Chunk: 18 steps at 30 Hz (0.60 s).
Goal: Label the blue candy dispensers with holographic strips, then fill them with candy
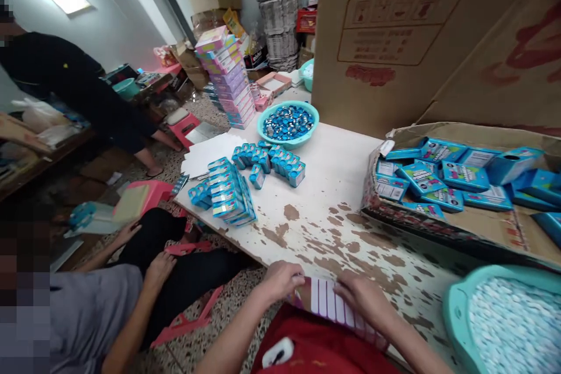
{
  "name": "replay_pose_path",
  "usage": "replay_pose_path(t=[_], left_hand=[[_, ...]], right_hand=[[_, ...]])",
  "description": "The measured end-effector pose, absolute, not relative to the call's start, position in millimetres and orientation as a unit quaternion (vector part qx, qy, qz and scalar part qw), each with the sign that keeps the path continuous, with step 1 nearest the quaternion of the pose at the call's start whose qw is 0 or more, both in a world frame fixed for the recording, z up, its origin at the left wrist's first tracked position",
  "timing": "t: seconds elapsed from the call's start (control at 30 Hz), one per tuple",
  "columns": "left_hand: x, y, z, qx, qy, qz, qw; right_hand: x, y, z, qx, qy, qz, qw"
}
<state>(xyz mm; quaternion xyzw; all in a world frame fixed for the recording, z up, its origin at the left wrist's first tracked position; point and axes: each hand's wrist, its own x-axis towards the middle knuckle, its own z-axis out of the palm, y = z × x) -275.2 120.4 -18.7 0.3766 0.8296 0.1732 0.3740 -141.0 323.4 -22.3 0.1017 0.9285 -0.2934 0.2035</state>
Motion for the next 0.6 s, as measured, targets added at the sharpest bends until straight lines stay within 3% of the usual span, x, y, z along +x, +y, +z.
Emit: replay_pose_path(t=[0.17,0.33,0.6], left_hand=[[-255,96,-11,0.386,0.849,0.185,0.31],[-221,71,-5,0.32,0.878,0.229,0.274],[-179,29,-18,0.16,0.853,0.43,0.249]], right_hand=[[-126,305,-20,0.077,0.938,-0.287,0.178],[-108,302,-23,0.031,0.944,-0.243,0.223],[-121,297,-11,-0.061,0.943,-0.237,0.226]])
